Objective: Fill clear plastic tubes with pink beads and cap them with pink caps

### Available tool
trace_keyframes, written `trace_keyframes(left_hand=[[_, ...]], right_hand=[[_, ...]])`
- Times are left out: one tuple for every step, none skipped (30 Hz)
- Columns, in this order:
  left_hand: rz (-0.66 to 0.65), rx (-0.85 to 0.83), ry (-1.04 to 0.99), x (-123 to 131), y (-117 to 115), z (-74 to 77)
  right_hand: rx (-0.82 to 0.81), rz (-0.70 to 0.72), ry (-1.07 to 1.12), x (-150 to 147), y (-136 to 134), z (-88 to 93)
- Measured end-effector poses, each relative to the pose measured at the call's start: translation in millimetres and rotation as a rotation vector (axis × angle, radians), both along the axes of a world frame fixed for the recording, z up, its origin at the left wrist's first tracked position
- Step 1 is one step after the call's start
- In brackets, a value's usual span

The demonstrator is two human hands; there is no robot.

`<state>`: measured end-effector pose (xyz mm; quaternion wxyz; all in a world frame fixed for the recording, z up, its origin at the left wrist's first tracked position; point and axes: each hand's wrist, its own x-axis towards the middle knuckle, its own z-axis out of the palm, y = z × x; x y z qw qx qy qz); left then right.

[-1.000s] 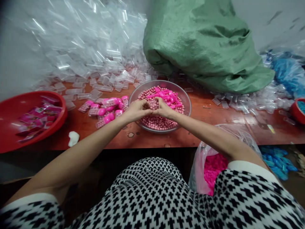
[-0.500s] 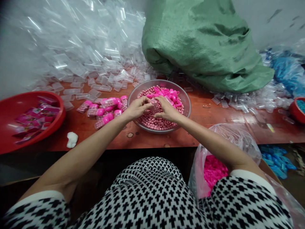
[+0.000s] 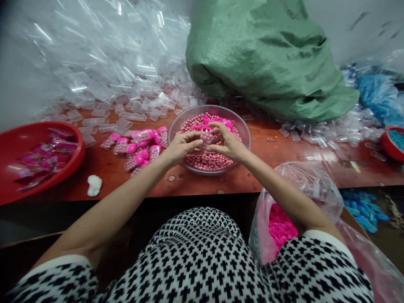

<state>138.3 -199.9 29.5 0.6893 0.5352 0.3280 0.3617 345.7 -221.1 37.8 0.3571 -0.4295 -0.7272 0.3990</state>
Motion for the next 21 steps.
trace_keyframes(left_hand=[[-0.012,0.022,0.013,0,1,-1.3],[-0.027,0.040,0.025,1,1,-2.5],[-0.045,0.054,0.032,1,2,-3.6],[-0.061,0.062,0.035,1,2,-4.7],[-0.071,0.067,0.034,1,3,-5.7],[-0.075,0.073,0.033,1,4,-6.7],[-0.076,0.082,0.037,1,4,-7.6],[-0.074,0.096,0.044,1,5,-8.4],[-0.072,0.114,0.055,1,5,-9.2],[-0.073,0.128,0.067,2,6,-9.9],[-0.073,0.138,0.080,2,6,-10.5],[-0.072,0.147,0.093,2,7,-11.0],[-0.070,0.159,0.107,3,8,-11.5],[-0.065,0.181,0.125,3,8,-11.8],[-0.057,0.217,0.147,4,9,-12.1],[-0.046,0.262,0.170,5,10,-12.4],[-0.035,0.306,0.193,5,10,-12.6],[-0.025,0.341,0.213,6,11,-12.7],[-0.015,0.364,0.231,7,12,-12.8],[-0.004,0.378,0.249,8,13,-12.9],[0.006,0.387,0.268,8,13,-13.0]], right_hand=[[0.035,0.037,-0.056,3,0,6.4],[0.077,0.072,-0.116,6,-1,12.4],[0.119,0.100,-0.176,8,0,17.6],[0.155,0.114,-0.234,9,0,21.9],[0.182,0.114,-0.283,10,0,25.2],[0.197,0.104,-0.320,10,1,27.5],[0.199,0.088,-0.344,9,1,28.9],[0.187,0.078,-0.359,9,1,29.7],[0.160,0.076,-0.369,9,2,30.1],[0.119,0.082,-0.371,8,2,30.0],[0.069,0.093,-0.364,8,2,29.7],[0.015,0.105,-0.351,8,3,28.9],[-0.032,0.117,-0.338,8,3,27.6],[-0.070,0.124,-0.325,8,3,25.7],[-0.096,0.126,-0.313,7,4,23.2],[-0.112,0.121,-0.299,7,4,20.1],[-0.126,0.106,-0.279,7,4,16.5],[-0.140,0.084,-0.252,7,3,12.7],[-0.154,0.058,-0.221,7,3,9.1],[-0.166,0.033,-0.193,8,3,6.1],[-0.176,0.018,-0.181,10,2,4.2]])
